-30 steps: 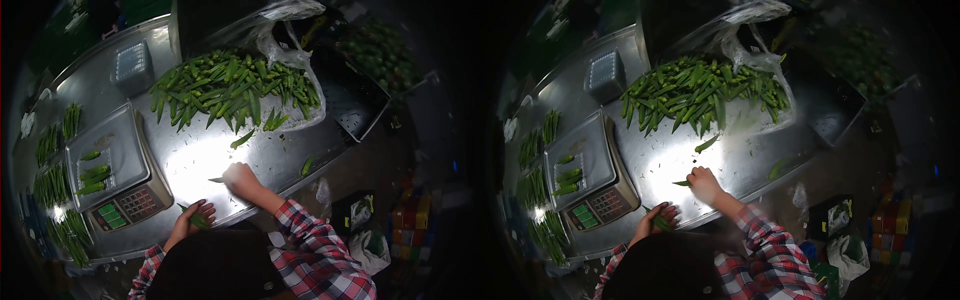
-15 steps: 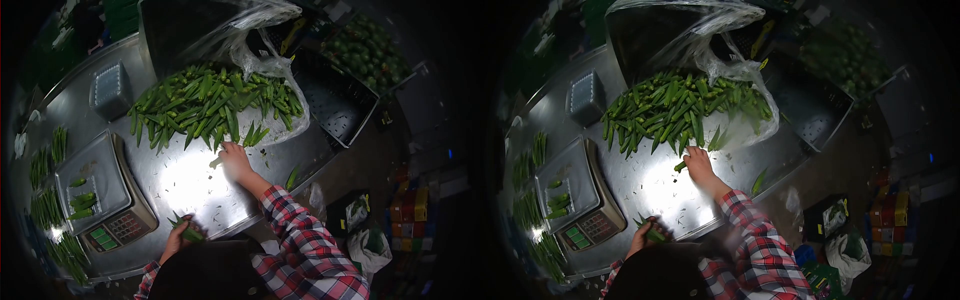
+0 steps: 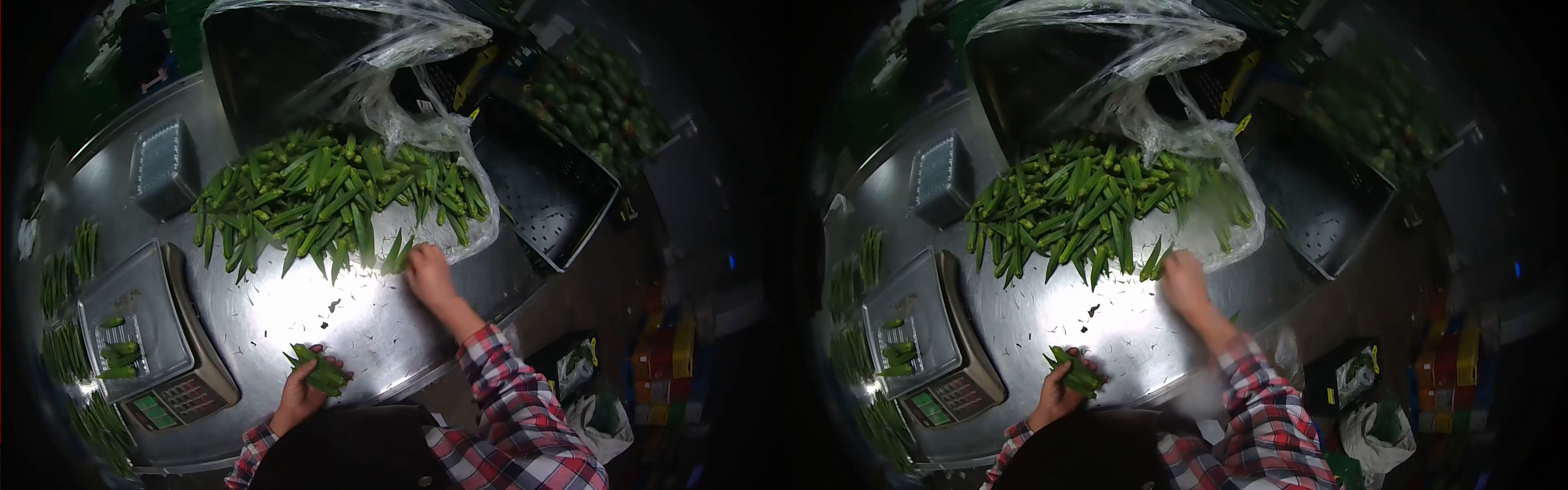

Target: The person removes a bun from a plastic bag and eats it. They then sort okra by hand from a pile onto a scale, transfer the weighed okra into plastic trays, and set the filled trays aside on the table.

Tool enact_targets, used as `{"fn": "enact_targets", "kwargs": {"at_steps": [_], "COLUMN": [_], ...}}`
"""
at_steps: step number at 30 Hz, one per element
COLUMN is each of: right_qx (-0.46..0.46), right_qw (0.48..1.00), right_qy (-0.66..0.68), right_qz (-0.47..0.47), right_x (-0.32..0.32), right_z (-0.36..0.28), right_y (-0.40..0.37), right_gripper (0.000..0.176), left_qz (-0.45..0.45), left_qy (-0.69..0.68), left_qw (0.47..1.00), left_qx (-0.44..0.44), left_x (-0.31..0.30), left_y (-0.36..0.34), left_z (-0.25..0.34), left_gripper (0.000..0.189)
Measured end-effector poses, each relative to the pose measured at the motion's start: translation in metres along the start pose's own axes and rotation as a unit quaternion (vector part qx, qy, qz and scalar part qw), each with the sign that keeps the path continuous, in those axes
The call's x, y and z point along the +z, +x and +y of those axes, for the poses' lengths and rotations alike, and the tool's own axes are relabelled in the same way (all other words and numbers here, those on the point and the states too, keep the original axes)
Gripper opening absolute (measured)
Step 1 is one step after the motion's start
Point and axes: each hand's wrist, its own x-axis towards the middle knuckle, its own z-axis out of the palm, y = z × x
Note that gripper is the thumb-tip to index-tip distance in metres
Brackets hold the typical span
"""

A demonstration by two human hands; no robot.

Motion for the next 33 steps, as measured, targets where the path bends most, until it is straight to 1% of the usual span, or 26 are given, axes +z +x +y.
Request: {"fn": "enact_targets", "kwargs": {"at_steps": [1,4,5,8,9,11,12,14,16,17,18,19,20,21,22,23,25,26,27,28,29,31,32,33], "right_qx": [-0.007,-0.063,-0.081,-0.131,-0.145,-0.173,-0.190,-0.232,-0.207,-0.239,-0.212,-0.209,-0.241,-0.240,-0.215,-0.173,-0.080,-0.112,-0.071,-0.103,-0.085,-0.058,-0.043,-0.026], "right_qw": [0.998,0.996,0.992,0.990,0.988,0.982,0.979,0.970,0.964,0.963,0.965,0.958,0.952,0.950,0.963,0.975,0.988,0.981,0.948,0.915,0.930,0.949,0.954,0.959], "right_qy": [-0.060,-0.056,-0.063,-0.014,-0.003,0.018,0.006,-0.013,-0.023,0.010,-0.028,-0.042,-0.040,-0.042,-0.018,-0.011,0.028,0.017,-0.070,-0.118,-0.092,-0.059,-0.052,-0.046], "right_qz": [0.010,-0.035,-0.070,-0.045,-0.054,-0.073,-0.072,-0.070,-0.167,-0.125,-0.151,-0.195,-0.187,-0.194,-0.163,-0.139,-0.129,-0.159,-0.301,-0.373,-0.344,-0.303,-0.291,-0.277], "right_x": [0.003,0.006,0.000,-0.019,-0.019,-0.017,-0.014,-0.002,0.012,0.014,0.012,0.010,0.010,-0.004,-0.009,-0.020,-0.026,-0.026,-0.020,-0.019,-0.027,-0.032,-0.032,-0.034], "right_z": [0.020,0.044,0.047,0.043,0.043,0.042,0.042,0.039,0.050,0.056,0.054,0.056,0.064,0.043,0.035,0.022,0.009,-0.007,-0.015,-0.021,-0.035,-0.062,-0.074,-0.082], "right_y": [0.003,0.005,0.006,0.011,0.015,0.026,0.029,0.039,0.039,0.035,0.033,0.031,0.031,0.036,0.032,0.027,0.013,0.002,-0.013,-0.025,-0.030,-0.034,-0.037,-0.043], "right_gripper": [0.015,0.023,0.025,0.026,0.026,0.027,0.027,0.027,0.027,0.028,0.027,0.042,0.044,0.046,0.040,0.043,0.044,0.041,0.037,0.038,0.038,0.038,0.037,0.035], "left_qz": [0.001,0.011,0.017,0.040,0.048,0.013,-0.003,-0.008,-0.010,-0.004,0.008,-0.002,-0.015,0.006,0.021,0.003,0.017,0.022,0.064,0.067,0.071,0.162,0.214,0.246], "left_qy": [-0.006,-0.021,-0.020,-0.017,-0.017,-0.006,-0.001,0.020,0.036,0.041,0.046,0.060,0.076,0.097,0.119,0.142,0.251,0.305,0.386,0.443,0.454,0.541,0.554,0.639], "left_qw": [1.000,0.999,0.999,0.999,0.999,1.000,1.000,1.000,0.999,0.999,0.999,0.998,0.996,0.993,0.989,0.984,0.953,0.933,0.900,0.862,0.831,0.729,0.686,0.560], "left_qx": [-0.006,-0.022,-0.021,0.002,0.014,0.019,0.020,0.009,0.001,0.002,0.010,0.025,0.036,0.068,0.084,0.108,0.168,0.190,0.194,0.237,0.314,0.387,0.419,0.466], "left_x": [-0.002,-0.015,-0.017,-0.009,-0.003,0.003,0.005,0.007,0.007,0.009,0.007,0.006,0.008,0.020,0.032,0.037,0.037,0.038,0.044,0.041,0.054,0.047,0.047,0.038], "left_y": [0.002,-0.001,-0.003,-0.010,-0.011,-0.010,-0.011,-0.012,-0.018,-0.020,-0.026,-0.035,-0.040,-0.050,-0.062,-0.072,-0.092,-0.106,-0.125,-0.139,-0.157,-0.185,-0.196,-0.204], "left_z": [-0.001,-0.004,-0.003,-0.002,-0.002,-0.002,-0.004,-0.005,0.000,0.001,0.005,0.009,0.016,0.026,0.034,0.043,0.067,0.079,0.096,0.109,0.122,0.156,0.174,0.198], "left_gripper": [0.031,0.030,0.030,0.031,0.032,0.035,0.036,0.039,0.041,0.041,0.042,0.040,0.037,0.035,0.033,0.031,0.031,0.031,0.028,0.025,0.027,0.032,0.035,0.037]}}
